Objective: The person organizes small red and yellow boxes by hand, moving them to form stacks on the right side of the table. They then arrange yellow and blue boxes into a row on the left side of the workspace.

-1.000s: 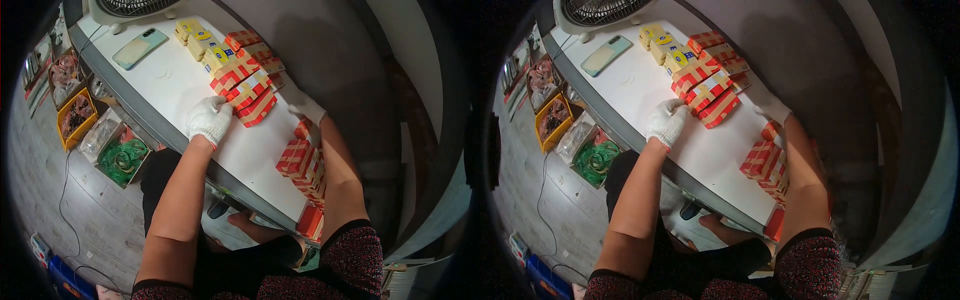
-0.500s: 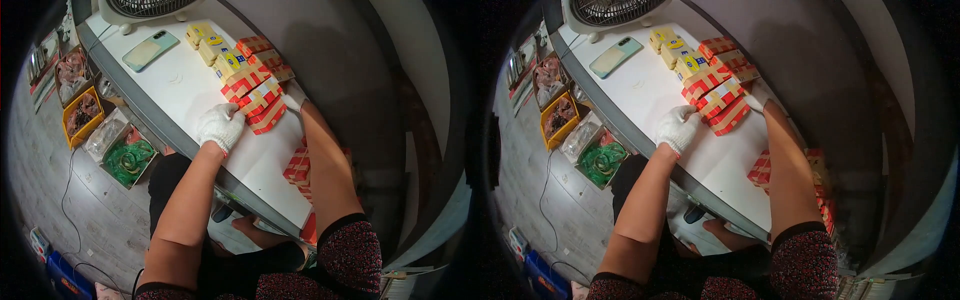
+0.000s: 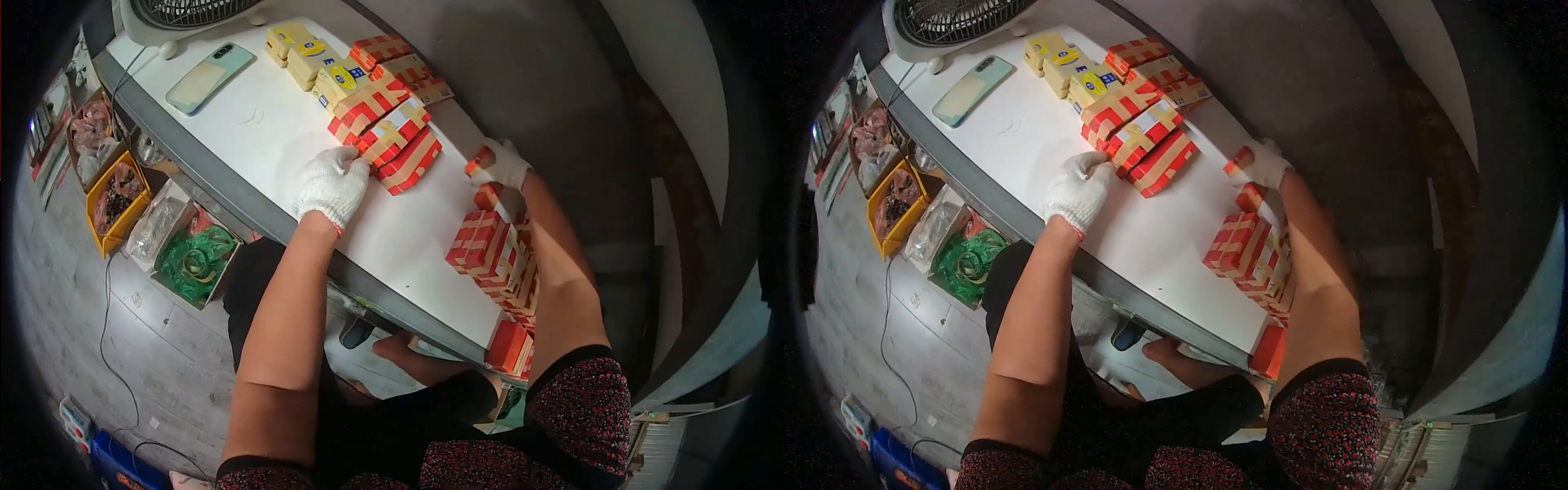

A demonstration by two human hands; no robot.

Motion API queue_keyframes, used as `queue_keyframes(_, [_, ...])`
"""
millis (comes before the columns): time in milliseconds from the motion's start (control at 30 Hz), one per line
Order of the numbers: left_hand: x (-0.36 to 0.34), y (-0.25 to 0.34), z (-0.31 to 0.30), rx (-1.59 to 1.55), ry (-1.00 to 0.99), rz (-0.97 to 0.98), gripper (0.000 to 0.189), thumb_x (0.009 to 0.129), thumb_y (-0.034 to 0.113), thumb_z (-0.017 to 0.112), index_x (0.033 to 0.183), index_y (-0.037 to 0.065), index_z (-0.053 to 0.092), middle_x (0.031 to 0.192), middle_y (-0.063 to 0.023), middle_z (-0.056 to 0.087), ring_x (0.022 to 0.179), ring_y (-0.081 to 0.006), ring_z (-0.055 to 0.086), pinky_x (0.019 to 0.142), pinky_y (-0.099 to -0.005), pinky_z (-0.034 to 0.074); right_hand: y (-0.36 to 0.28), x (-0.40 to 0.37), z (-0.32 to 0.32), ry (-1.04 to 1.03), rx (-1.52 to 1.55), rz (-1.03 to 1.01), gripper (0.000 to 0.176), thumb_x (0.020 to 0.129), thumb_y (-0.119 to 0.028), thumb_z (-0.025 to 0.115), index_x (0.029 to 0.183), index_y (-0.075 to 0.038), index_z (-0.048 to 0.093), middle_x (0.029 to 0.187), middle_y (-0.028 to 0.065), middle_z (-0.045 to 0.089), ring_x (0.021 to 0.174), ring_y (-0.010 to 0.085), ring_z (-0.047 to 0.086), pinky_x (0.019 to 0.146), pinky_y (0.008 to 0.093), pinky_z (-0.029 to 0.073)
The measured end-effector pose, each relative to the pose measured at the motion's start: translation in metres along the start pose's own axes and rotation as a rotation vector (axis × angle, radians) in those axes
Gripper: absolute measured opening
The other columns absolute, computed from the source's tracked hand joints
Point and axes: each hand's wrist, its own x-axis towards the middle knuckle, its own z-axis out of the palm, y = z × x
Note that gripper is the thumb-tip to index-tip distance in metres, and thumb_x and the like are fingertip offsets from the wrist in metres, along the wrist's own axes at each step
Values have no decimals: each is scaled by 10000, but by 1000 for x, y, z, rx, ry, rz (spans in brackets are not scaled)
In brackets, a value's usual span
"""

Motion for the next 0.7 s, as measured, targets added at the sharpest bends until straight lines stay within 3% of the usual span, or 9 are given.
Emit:
queue_keyframes(100, [-2, 6, -1, 5, -3, 3, 486, 958, 417, 675, 1301, 94, 791, 1249, -181, 792, 1186, -346, 747, 1064, -420, 555, 40, -12, 15, 65, 114, 46, 1253, 606, -556, 1015, 1646, -137, 456, 1651, 291, 374, 1526, 473, 397, 1268, 497, 394])
queue_keyframes(233, [-6, 11, -8, 17, -13, 7, 479, 977, 367, 707, 1317, 35, 771, 1240, -208, 794, 1165, -331, 763, 1040, -400, 565, 66, -22, 44, -42, 30, 31, 1208, 625, -513, 1029, 1636, -179, 459, 1670, 267, 339, 1534, 472, 380, 1282, 505, 381])
queue_keyframes(333, [-6, 11, -7, 25, -17, 22, 476, 977, 367, 704, 1312, 36, 772, 1243, -206, 793, 1165, -337, 761, 1040, -402, 565, 107, -13, 88, 51, 223, -68, 1053, 728, -462, 981, 1616, -201, 480, 1682, 255, 341, 1547, 463, 376, 1288, 483, 380])
queue_keyframes(500, [-2, 6, -3, 31, 0, 52, 461, 974, 371, 700, 1295, 49, 780, 1213, -192, 803, 1150, -332, 765, 1030, -403, 569, 87, -16, 65, 19, 184, -121, 973, 785, -392, 954, 1602, -146, 488, 1656, 250, 387, 1546, 440, 390, 1267, 464, 402])
queue_keyframes(633, [-5, 9, -7, 21, -41, 24, 453, 969, 377, 699, 1279, 59, 788, 1190, -181, 810, 1139, -321, 768, 1022, -402, 571, 50, -5, 29, -53, 132, -100, 1060, 777, -388, 974, 1641, -78, 444, 1693, 247, 384, 1552, 405, 404, 1296, 465, 364])
queue_keyframes(700, [-6, 11, -8, 6, -49, 15, 448, 964, 381, 699, 1266, 63, 794, 1176, -176, 813, 1133, -317, 770, 1019, -401, 572, -6, -6, -11, 13, 573, -73, 1083, 792, -371, 956, 1653, -18, 403, 1696, 258, 394, 1563, 433, 395, 1301, 456, 351])
